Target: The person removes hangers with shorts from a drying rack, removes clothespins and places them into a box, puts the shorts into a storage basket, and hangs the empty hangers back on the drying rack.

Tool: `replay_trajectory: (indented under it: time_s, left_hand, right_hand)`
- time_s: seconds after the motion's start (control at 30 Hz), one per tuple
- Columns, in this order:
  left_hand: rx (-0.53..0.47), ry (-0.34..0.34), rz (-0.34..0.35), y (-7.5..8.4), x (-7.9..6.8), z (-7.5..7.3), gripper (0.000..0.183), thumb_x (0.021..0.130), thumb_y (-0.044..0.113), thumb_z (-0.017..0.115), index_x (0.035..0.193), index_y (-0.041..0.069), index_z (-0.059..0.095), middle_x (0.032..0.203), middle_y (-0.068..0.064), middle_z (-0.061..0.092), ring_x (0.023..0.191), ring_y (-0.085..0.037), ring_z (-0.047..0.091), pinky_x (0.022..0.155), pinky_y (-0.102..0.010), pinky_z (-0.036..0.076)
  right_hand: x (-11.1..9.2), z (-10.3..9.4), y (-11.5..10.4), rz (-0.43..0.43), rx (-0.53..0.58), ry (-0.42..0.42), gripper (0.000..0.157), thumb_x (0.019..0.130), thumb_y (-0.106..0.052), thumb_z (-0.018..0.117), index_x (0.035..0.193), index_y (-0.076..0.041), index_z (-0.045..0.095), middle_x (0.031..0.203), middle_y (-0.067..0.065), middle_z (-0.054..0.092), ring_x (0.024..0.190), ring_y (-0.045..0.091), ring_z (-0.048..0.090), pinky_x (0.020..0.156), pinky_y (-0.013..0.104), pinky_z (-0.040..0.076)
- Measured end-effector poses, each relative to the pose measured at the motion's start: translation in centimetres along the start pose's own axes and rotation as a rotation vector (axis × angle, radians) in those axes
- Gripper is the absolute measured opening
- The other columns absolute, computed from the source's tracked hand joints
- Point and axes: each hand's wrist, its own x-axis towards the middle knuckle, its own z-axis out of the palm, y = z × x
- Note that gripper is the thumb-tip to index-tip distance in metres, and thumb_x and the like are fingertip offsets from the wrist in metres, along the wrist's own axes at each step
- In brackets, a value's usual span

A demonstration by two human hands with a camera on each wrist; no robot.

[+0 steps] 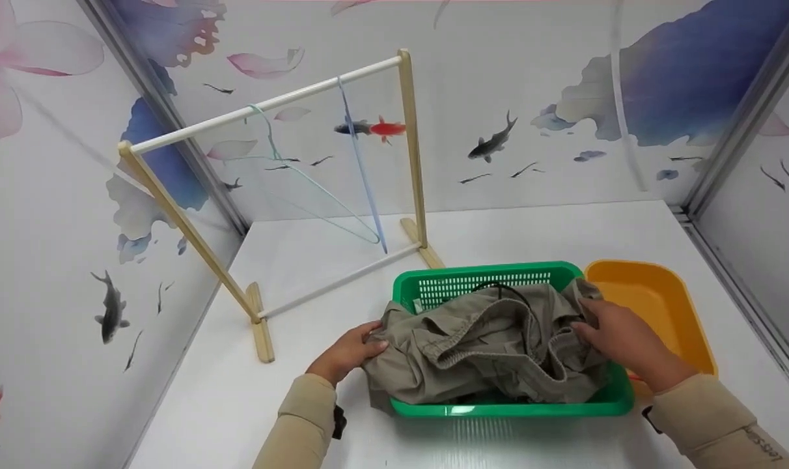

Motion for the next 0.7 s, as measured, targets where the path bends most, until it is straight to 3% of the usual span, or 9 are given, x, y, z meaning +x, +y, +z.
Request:
replay_trajectory:
  time_s: [0.17, 0.3, 0.47, 0.57, 0.7]
  left_hand:
    - [0.033, 0.062, 0.025, 0.2, -0.2, 0.3, 0.053, 0.095, 0.018, 0.063, 0.139, -0.005, 0.046, 0.139, -0.027, 0.046, 0.127, -0.041, 0.045, 0.099, -0.048, 0.043]
    - [0.103, 0.154, 0.028, 1.3, -0.4, 0.7, 0.034, 0.091, 0.011, 0.066, 0.120, -0.007, 0.060, 0.119, -0.022, 0.060, 0.107, -0.032, 0.058, 0.088, -0.042, 0.050]
    - [0.241, 0.234, 0.057, 3.1, -0.6, 1.3, 0.016, 0.087, 0.002, 0.067, 0.102, -0.006, 0.067, 0.098, -0.016, 0.064, 0.085, -0.021, 0.058, 0.073, -0.036, 0.051]
    - [0.319, 0.267, 0.090, 4.2, -0.8, 1.7, 0.013, 0.088, -0.001, 0.065, 0.100, -0.005, 0.067, 0.095, -0.015, 0.065, 0.083, -0.021, 0.057, 0.071, -0.036, 0.050]
    - [0.402, 0.347, 0.178, 5.5, -1.2, 2.7, 0.008, 0.089, -0.001, 0.064, 0.096, 0.000, 0.069, 0.093, -0.012, 0.065, 0.083, -0.021, 0.057, 0.071, -0.037, 0.049]
  right_hand:
    - [0.5, 0.3, -0.5, 0.006, -0.007, -0.038, 0.079, 0.095, -0.052, 0.052, 0.139, 0.012, 0.039, 0.132, 0.034, 0.050, 0.107, 0.043, 0.057, 0.090, 0.059, 0.046]
    - [0.6, 0.5, -0.5, 0.012, -0.005, -0.068, 0.091, 0.090, -0.062, 0.053, 0.139, 0.013, 0.039, 0.134, 0.036, 0.046, 0.113, 0.047, 0.055, 0.089, 0.058, 0.047]
    - [0.6, 0.8, -0.8, 0.043, -0.003, -0.121, 0.088, 0.088, -0.055, 0.062, 0.141, 0.010, 0.038, 0.133, 0.034, 0.048, 0.103, 0.038, 0.061, 0.086, 0.056, 0.050]
    - [0.7, 1.1, -1.1, 0.060, 0.006, -0.136, 0.082, 0.089, -0.049, 0.063, 0.143, 0.007, 0.037, 0.133, 0.032, 0.050, 0.097, 0.032, 0.062, 0.085, 0.055, 0.051]
    - [0.9, 1.5, -1.4, 0.058, 0.020, -0.141, 0.074, 0.092, -0.042, 0.063, 0.144, 0.004, 0.038, 0.132, 0.030, 0.052, 0.103, 0.036, 0.061, 0.087, 0.055, 0.049]
